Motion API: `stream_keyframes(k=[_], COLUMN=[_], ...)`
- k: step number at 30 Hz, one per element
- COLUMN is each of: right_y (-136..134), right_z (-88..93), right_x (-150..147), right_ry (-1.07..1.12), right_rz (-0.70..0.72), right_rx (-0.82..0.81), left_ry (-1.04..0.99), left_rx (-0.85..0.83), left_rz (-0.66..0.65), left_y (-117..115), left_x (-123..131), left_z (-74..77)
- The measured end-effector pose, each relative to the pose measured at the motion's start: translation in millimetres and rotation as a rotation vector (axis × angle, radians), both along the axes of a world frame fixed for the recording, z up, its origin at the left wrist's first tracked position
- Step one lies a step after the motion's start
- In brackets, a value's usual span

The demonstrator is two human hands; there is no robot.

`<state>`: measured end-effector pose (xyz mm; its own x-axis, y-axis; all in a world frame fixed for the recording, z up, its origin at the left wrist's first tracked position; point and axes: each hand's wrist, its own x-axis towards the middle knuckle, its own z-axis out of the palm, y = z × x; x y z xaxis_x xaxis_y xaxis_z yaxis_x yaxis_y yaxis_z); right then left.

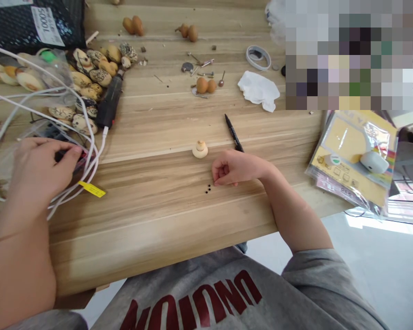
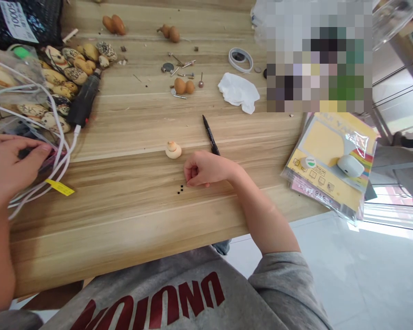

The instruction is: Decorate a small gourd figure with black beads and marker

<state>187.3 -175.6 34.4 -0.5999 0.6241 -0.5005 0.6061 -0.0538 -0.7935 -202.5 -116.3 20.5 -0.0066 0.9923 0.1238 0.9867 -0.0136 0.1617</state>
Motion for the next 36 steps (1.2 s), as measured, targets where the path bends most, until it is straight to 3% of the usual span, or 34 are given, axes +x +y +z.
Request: stream_keyframes(k=[5,19,36], right_y=[0.2,-0.2,0.4], right_z=[0.5,1.8,0.3], right_x=[-0.2,-0.6,-0.3], right_ry=[-0.003,0.005,-0.002], right_rz=[0.010,0.007,0.009], right_rx=[0.003,0.002,0.001], left_ry=[-0.039,-0.034,-0.117], left_rx=[0.063,-0.056,0.022], left_rz=[-0.015,0.033,0.078], left_y=[-4.5,0.4,-1.0], left_x=[1.8,0.3,5.7], left_z=[-0.4,-2.5,2.3])
